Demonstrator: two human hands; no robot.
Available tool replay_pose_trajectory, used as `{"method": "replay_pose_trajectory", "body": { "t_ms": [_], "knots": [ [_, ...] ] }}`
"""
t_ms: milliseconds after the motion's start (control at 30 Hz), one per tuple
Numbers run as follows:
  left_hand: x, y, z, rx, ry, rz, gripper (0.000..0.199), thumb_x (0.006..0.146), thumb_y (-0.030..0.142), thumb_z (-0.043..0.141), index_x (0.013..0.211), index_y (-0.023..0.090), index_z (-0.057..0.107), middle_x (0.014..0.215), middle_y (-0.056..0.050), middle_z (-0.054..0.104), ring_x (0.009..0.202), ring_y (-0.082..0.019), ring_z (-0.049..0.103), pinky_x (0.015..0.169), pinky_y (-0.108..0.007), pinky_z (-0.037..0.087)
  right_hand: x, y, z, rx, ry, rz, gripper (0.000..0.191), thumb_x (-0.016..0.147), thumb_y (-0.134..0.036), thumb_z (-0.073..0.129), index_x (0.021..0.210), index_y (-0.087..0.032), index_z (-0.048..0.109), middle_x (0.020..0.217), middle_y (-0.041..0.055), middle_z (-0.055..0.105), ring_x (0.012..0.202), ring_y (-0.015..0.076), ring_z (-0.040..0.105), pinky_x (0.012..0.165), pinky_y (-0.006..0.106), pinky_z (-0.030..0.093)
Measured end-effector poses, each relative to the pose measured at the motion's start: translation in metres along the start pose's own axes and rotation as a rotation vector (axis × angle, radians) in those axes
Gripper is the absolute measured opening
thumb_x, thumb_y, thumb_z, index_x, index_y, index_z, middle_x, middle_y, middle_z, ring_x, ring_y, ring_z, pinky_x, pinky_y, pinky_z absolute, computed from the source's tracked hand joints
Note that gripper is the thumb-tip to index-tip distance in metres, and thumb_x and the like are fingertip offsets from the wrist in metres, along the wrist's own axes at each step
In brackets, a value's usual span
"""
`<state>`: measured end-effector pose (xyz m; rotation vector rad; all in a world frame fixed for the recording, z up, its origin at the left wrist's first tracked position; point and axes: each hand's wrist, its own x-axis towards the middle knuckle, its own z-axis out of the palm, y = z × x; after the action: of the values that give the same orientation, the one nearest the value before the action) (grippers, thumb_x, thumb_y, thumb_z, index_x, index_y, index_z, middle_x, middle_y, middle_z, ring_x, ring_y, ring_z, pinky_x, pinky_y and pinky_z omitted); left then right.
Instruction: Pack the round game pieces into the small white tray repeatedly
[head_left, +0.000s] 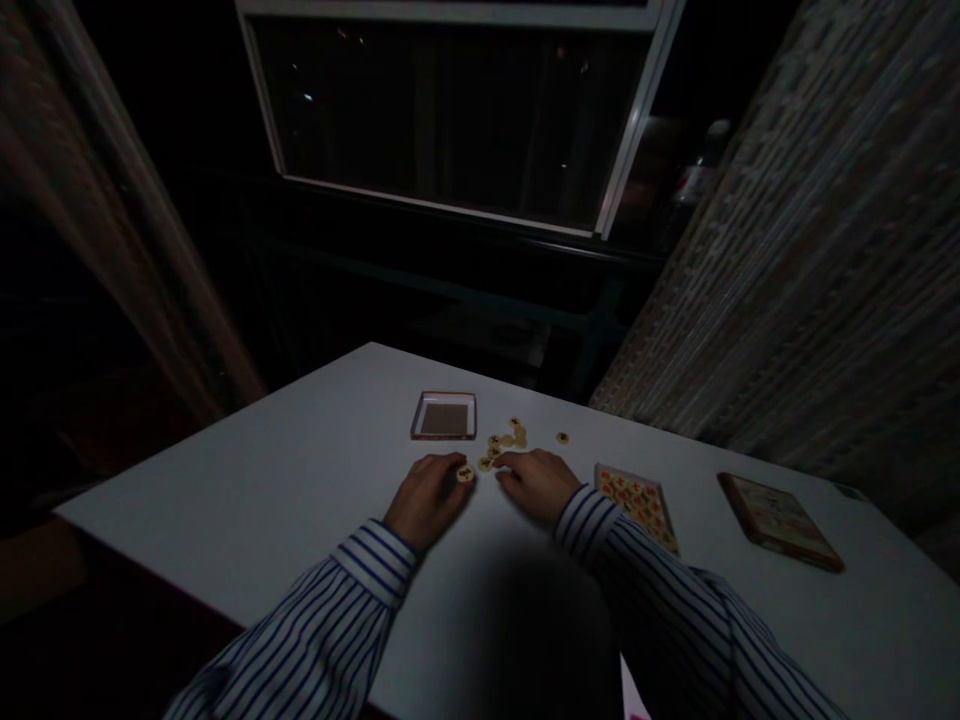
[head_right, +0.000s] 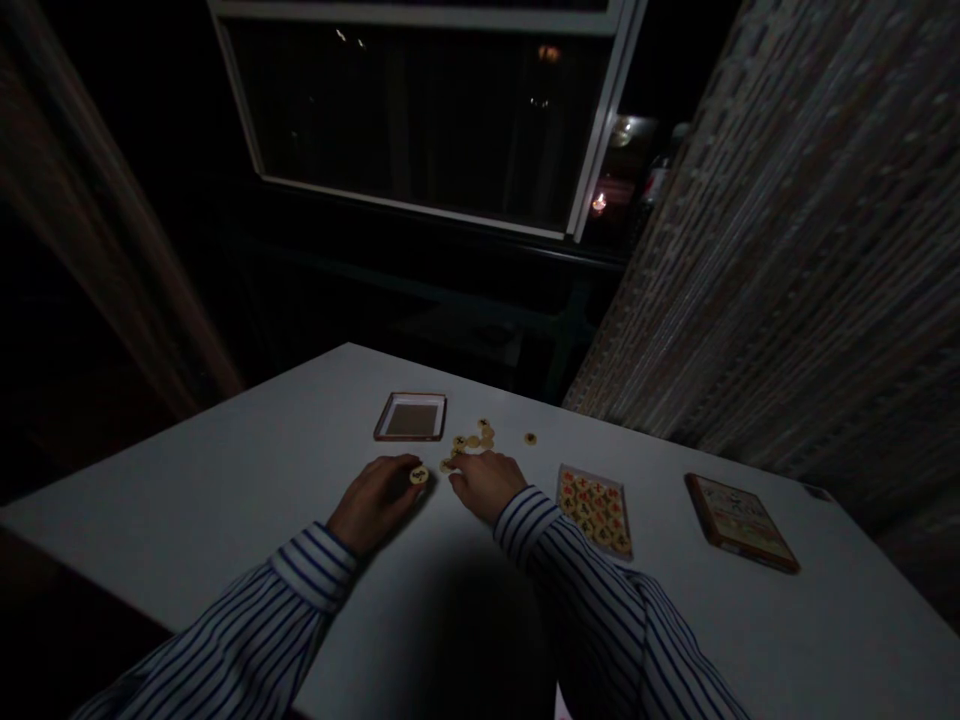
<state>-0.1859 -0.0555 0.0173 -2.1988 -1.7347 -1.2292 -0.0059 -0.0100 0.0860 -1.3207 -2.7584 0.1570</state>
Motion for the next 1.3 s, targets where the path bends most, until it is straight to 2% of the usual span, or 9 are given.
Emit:
{"method": "replay_pose_trajectory", "body": {
  "t_ms": [200,433,700,867,1100,1300],
  "knots": [
    [0.002,0.015,-0.003,-0.035,-0.008,0.016,0.027,0.075,0.032,0.051,0.099,0.018,0.054,0.093,-0.006,0.063,0.088,-0.019,0.057,0.079,-0.034,0.047,-0.016,0.008,-0.012,0.009,0.018,0.016,0.037,0.084,-0.036,0.031,0.113,-0.026,0.054,0.102,0.0052,0.063,0.095,0.0196,0.056,0.079,0.031,0.039],
    [0.008,0.034,0.002,-0.089,-0.016,0.037,0.026,0.077,0.030,0.050,0.101,0.019,0.053,0.096,-0.005,0.062,0.092,-0.018,0.056,0.082,-0.035,0.045,-0.035,0.019,-0.021,0.060,0.079,0.025,0.036,0.085,-0.036,0.032,0.110,-0.025,0.056,0.099,0.0040,0.065,0.092,0.0184,0.058,0.078,0.029,0.039],
    [0.016,0.061,0.019,-0.152,-0.027,0.077,0.027,0.077,0.029,0.052,0.102,0.020,0.051,0.096,-0.006,0.061,0.092,-0.019,0.055,0.082,-0.036,0.045,-0.053,0.038,-0.021,0.118,0.085,0.101,0.035,0.084,-0.036,0.035,0.110,-0.025,0.057,0.096,0.0035,0.066,0.090,0.0171,0.059,0.079,0.027,0.038],
    [0.022,0.076,0.031,-0.175,-0.049,0.103,0.027,0.078,0.028,0.051,0.103,0.020,0.051,0.098,-0.005,0.061,0.093,-0.018,0.055,0.083,-0.035,0.045,-0.063,0.054,-0.017,0.124,0.132,0.102,0.035,0.084,-0.037,0.035,0.107,-0.025,0.058,0.089,0.0026,0.067,0.087,0.0169,0.059,0.076,0.026,0.038],
    [0.028,0.088,0.045,-0.197,-0.084,0.129,0.027,0.077,0.026,0.052,0.103,0.019,0.051,0.098,-0.005,0.061,0.093,-0.017,0.055,0.084,-0.034,0.044,-0.072,0.069,-0.017,0.156,0.157,0.150,0.033,0.084,-0.035,0.037,0.106,-0.024,0.058,0.092,0.0023,0.066,0.090,0.0152,0.057,0.080,0.025,0.036],
    [0.030,0.095,0.049,-0.218,-0.087,0.136,0.026,0.077,0.027,0.051,0.102,0.020,0.052,0.098,-0.006,0.062,0.094,-0.019,0.056,0.083,-0.036,0.045,-0.079,0.073,-0.022,0.176,0.185,0.194,0.032,0.084,-0.036,0.037,0.104,-0.026,0.059,0.085,0.0006,0.067,0.085,0.0145,0.059,0.075,0.024,0.038]
  ]
}}
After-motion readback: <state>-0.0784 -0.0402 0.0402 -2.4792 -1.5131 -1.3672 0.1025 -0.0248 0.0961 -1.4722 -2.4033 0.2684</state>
